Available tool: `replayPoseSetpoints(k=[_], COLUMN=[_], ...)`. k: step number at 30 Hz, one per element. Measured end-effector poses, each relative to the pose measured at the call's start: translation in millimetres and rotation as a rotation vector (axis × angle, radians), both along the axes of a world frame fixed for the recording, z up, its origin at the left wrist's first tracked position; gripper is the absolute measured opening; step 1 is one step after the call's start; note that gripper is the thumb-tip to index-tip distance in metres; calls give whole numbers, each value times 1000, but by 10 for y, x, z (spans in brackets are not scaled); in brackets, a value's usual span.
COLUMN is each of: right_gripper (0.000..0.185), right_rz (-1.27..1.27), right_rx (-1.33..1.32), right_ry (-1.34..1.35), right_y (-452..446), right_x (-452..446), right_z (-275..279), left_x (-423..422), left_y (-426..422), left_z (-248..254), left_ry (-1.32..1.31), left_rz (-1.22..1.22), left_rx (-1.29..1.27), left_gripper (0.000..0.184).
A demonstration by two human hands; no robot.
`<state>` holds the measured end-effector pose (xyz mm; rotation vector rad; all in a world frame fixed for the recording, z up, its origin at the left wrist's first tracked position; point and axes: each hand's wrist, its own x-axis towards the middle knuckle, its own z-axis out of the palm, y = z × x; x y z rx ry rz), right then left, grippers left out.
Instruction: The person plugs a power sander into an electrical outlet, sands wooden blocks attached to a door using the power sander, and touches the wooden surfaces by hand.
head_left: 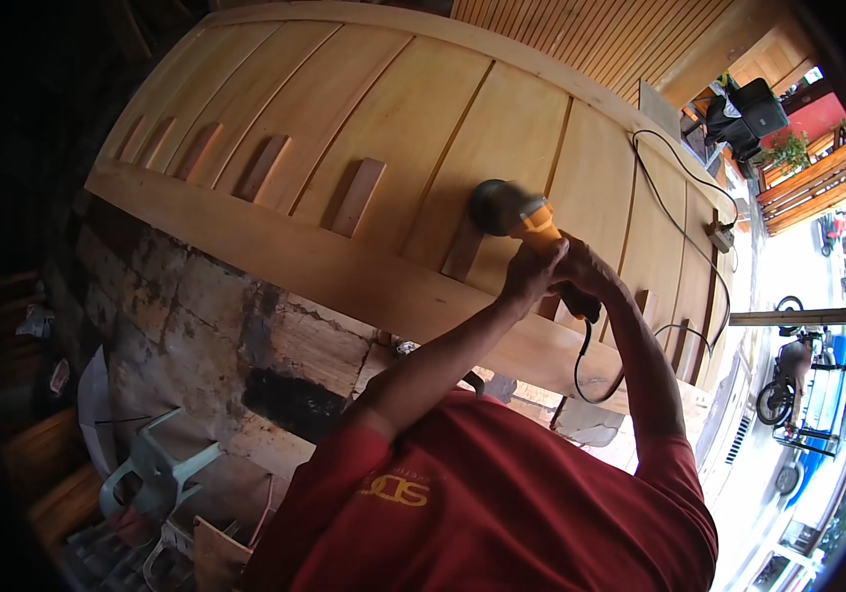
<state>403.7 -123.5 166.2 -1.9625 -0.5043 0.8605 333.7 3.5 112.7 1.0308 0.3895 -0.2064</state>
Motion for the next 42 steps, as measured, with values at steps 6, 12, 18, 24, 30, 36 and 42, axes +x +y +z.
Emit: replayPoseSetpoints(k=[6, 12, 18, 24, 30, 36, 42], right_gripper=[65, 69, 73, 66, 59, 71, 67], right_rz=[21, 130, 211, 142, 2, 63, 52], right_rx=[-2, -90, -207, -194, -239, -170, -46], right_ry=[48, -73, -197, -224, -189, -155, -126], right_y=[55, 7, -7, -39, 125, 121, 140], right_x=[13, -132, -380, -342, -465, -1138, -1415], right_z=[3, -162, -57, -68, 62, 290, 146], left_x=[-24, -364, -672, -517, -494, -1316, -1590], left_y=[82, 40, -54, -32, 217, 304, 379], left_z=[39, 14, -71, -187, 69, -436, 96], left_ry=[24, 43, 33, 31, 69, -140, 82], left_rz=[-17, 61, 133, 11, -110, -99, 6], left_rx=[-10, -75, -78, -38, -9, 297, 94], left_gripper=[63, 63, 67, 62, 60, 41, 58])
